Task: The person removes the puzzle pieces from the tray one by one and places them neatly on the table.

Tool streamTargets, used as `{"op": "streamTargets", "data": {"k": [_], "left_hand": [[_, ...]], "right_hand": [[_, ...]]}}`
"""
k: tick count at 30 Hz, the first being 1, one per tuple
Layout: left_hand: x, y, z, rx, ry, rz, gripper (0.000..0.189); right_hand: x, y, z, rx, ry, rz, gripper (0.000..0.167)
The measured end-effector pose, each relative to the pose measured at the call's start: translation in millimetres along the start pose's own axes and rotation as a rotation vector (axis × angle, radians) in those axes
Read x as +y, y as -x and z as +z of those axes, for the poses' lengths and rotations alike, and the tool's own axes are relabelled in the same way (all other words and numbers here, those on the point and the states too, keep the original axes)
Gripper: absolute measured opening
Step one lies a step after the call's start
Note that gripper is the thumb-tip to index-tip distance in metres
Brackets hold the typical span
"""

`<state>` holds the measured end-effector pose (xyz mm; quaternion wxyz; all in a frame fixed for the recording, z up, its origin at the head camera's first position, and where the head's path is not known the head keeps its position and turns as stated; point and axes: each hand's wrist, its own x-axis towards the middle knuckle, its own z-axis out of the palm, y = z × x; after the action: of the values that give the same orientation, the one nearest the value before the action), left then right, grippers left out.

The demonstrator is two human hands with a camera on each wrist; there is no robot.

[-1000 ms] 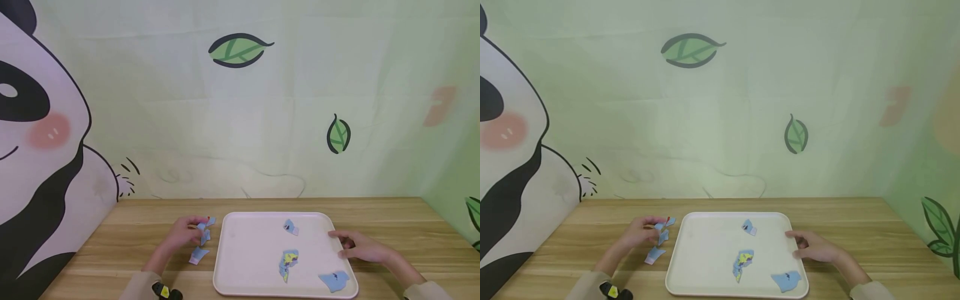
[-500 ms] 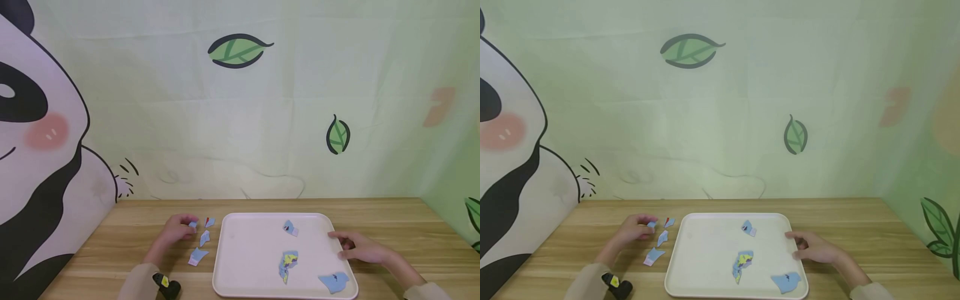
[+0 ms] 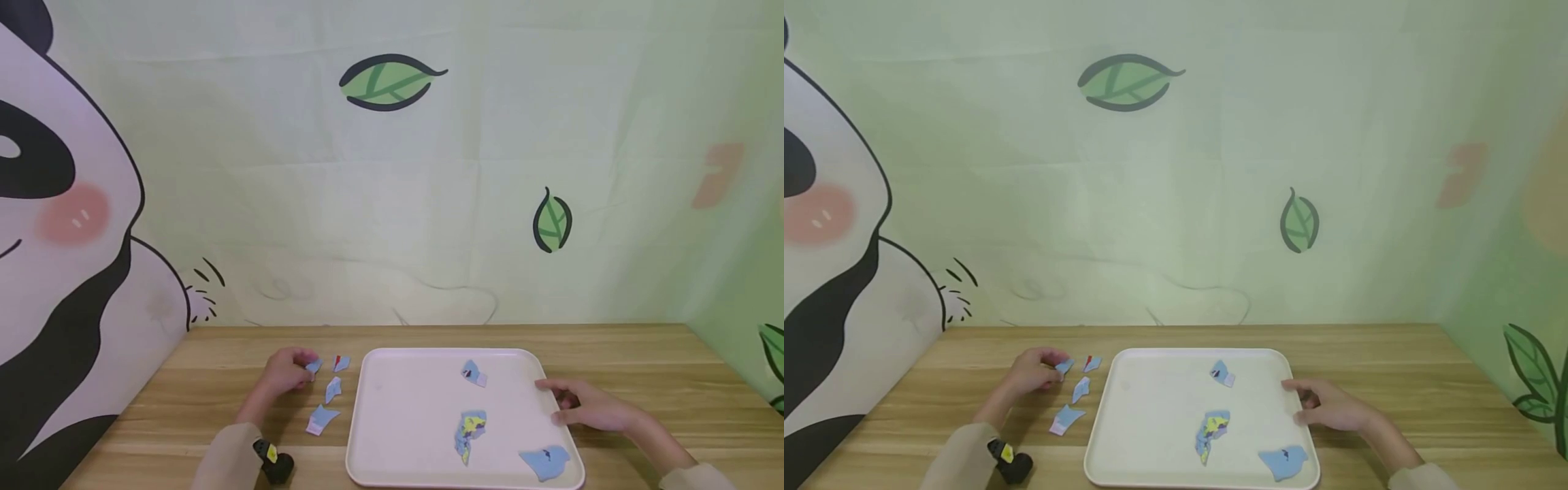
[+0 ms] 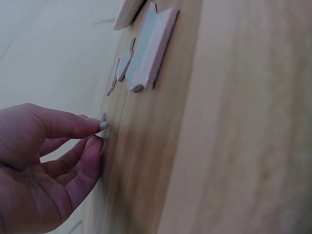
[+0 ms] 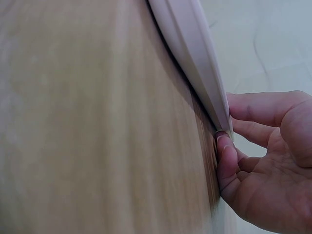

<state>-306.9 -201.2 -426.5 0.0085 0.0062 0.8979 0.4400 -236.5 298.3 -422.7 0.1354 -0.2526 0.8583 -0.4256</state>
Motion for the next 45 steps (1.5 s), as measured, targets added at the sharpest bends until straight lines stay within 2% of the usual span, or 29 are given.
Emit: {"op": "streamTargets", "data": {"k": [5,13,15,19,22,29,36,41,45], "left_hand": [[0.8,-0.1,-1.3,0.007,-0.063,0.009,0.029],[3.0,3.5,-3.3,0.012,-0.091,0.015,0.028],[3.8,5.7,-3.7,0.024,-0.098,0.034,0.028],[7.8,12.8,-3.1,0.034,-0.035,0.098,0.03],[14.9,20.7,0.9,0.013,0.03,0.157,0.03],[44.6,45.2,23.0,-0.09,0.108,0.291,0.03],[76.6,67.1,50.5,-0.189,0.176,0.337,0.034],[91.1,75.0,69.6,-0.252,0.148,0.383,0.035],[101.4,81.0,85.9,-0.283,0.14,0.374,0.034]], "right_hand": [[-1.1,-0.5,0.3,-0.005,-0.005,-0.002,0.061],[-1.3,-0.4,1.0,-0.006,-0.018,-0.001,0.06],[-0.9,-0.5,1.2,-0.005,-0.019,0.004,0.06],[-0.7,-0.4,1.5,-0.006,-0.024,0.001,0.06],[-0.6,-0.2,1.1,-0.005,-0.02,-0.01,0.06],[-1.3,0.7,-1.2,-0.004,-0.012,0.0,0.06],[-1.7,0.8,-2.7,-0.01,-0.012,0.006,0.059],[0.4,1.7,-4.5,-0.011,-0.016,-0.01,0.058],[1.2,2.1,-5.1,-0.008,-0.013,-0.016,0.059]]}}
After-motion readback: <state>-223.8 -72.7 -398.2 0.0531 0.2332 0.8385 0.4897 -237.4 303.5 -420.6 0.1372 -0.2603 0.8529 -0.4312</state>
